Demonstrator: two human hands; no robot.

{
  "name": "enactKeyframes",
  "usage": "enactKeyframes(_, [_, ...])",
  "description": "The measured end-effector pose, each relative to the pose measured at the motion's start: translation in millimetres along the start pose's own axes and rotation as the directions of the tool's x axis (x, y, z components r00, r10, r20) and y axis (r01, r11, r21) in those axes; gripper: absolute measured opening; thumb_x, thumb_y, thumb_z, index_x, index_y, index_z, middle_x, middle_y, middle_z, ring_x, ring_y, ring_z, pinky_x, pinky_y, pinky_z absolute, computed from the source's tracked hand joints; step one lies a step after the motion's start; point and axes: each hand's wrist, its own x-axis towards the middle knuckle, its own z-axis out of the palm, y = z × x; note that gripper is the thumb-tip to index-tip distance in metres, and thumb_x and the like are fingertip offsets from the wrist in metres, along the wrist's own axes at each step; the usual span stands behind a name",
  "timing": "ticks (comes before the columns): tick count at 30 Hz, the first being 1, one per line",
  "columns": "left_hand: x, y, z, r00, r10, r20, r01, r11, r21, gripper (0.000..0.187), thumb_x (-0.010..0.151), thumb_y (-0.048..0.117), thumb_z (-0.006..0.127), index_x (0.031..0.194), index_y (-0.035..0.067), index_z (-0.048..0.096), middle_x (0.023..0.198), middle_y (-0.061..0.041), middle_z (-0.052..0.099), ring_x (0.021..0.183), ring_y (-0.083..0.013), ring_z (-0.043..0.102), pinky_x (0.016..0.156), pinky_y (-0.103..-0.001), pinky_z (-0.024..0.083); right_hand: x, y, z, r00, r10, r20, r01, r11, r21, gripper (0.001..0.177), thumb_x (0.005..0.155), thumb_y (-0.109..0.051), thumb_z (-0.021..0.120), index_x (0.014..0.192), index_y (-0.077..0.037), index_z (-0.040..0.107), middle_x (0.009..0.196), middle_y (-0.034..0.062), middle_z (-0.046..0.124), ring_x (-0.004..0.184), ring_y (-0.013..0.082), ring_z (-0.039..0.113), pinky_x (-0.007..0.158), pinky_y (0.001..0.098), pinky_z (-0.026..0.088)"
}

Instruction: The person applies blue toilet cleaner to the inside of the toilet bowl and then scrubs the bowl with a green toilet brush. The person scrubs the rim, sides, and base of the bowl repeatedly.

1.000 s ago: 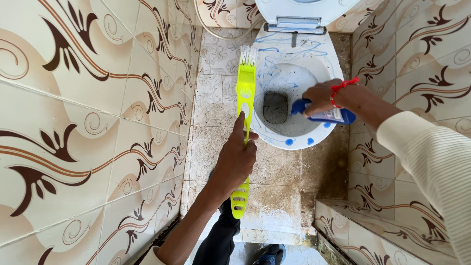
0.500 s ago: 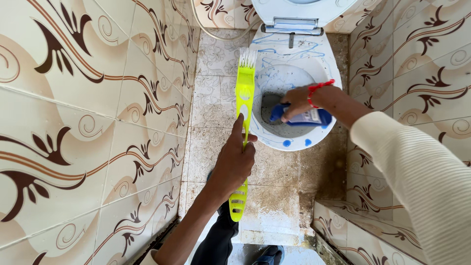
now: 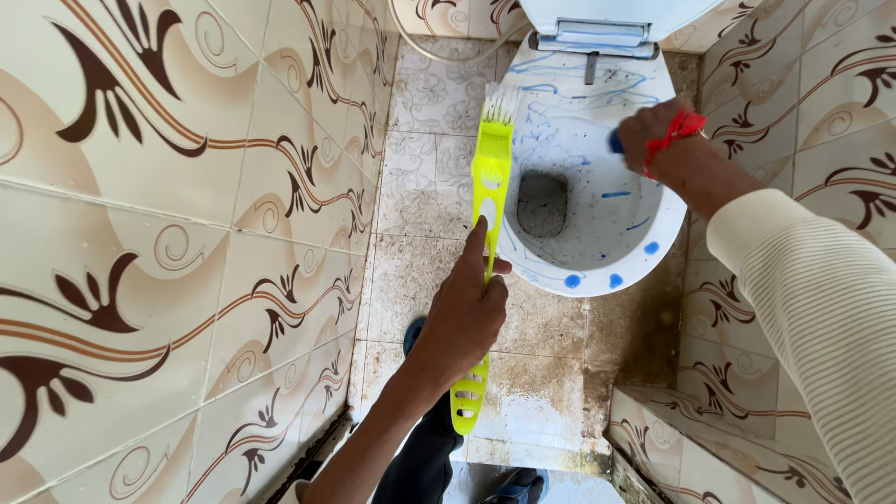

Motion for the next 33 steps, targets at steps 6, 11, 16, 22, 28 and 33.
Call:
enactKeyframes(6, [3,0,0,0.995,0.096,-0.034,-0.096,0.995,0.001,0.073,0.096,0.007,0.045,0.163,0.013,0.017,0.129,-0.013,0.064,0.078,-0.0122,0.067,0.071,-0.031,0.056,-28,-38,-70,0.974,-0.142,0.178,0.101,0.969,0.225,0.049,0.089,-0.056,0.071,0.13,-0.03,0.068,0.103,0.0011,0.076,0.092,0.0201,0.072,0.081,0.0403,0.057])
enactKeyframes(11, [-9,14,2,1.0,0.003,-0.015,-0.004,0.998,-0.064,0.075,0.094,0.005,0.045,0.162,0.02,0.017,0.127,-0.009,0.063,0.056,-0.0099,0.056,0.048,-0.029,0.05,-99,-26,-77,0.98,0.186,-0.07,-0.038,0.519,0.854,0.052,0.092,-0.05,0.069,0.127,-0.012,0.07,0.085,0.0089,0.076,0.071,0.021,0.073,0.067,0.0376,0.057])
enactKeyframes(16, [-35,16,10,0.999,0.046,0.011,-0.044,0.986,-0.162,0.076,0.095,0.006,0.045,0.162,0.021,0.013,0.128,-0.011,0.06,0.056,-0.0078,0.051,0.047,-0.027,0.048,-159,-40,-49,0.863,0.478,-0.163,0.258,-0.138,0.956,0.059,0.093,-0.047,0.074,0.125,0.003,0.066,0.092,0.0064,0.073,0.076,0.0129,0.069,0.066,0.0293,0.056])
enactKeyframes(22, [-77,10,12,0.998,0.042,0.039,-0.032,0.975,-0.221,0.075,0.096,0.008,0.046,0.162,0.024,0.014,0.13,-0.011,0.059,0.061,-0.0065,0.05,0.053,-0.026,0.052,-224,-57,-42,0.83,0.552,-0.077,0.315,-0.35,0.882,0.055,0.093,-0.043,0.073,0.124,0.002,0.066,0.097,0.0064,0.071,0.078,0.0104,0.066,0.069,0.0264,0.055])
enactKeyframes(28, [-114,1,19,0.999,-0.035,0.038,0.042,0.973,-0.226,0.079,0.094,0.008,0.046,0.162,0.027,0.01,0.129,-0.008,0.059,0.064,-0.0068,0.051,0.055,-0.027,0.052,-283,-71,-41,0.844,0.536,-0.005,0.274,-0.423,0.864,0.057,0.091,-0.04,0.072,0.132,-0.003,0.06,0.095,0.0057,0.072,0.074,0.0118,0.067,0.067,0.0273,0.056])
enactKeyframes(33, [-130,-4,28,0.999,-0.041,0.026,0.046,0.975,-0.219,0.08,0.094,0.008,0.047,0.162,0.024,0.008,0.125,-0.007,0.063,0.063,-0.0077,0.051,0.054,-0.027,0.052,-310,-82,-31,0.852,0.524,0.009,0.274,-0.46,0.845,0.056,0.096,-0.039,0.072,0.13,0.005,0.065,0.098,0.0052,0.072,0.077,0.0092,0.065,0.069,0.026,0.055])
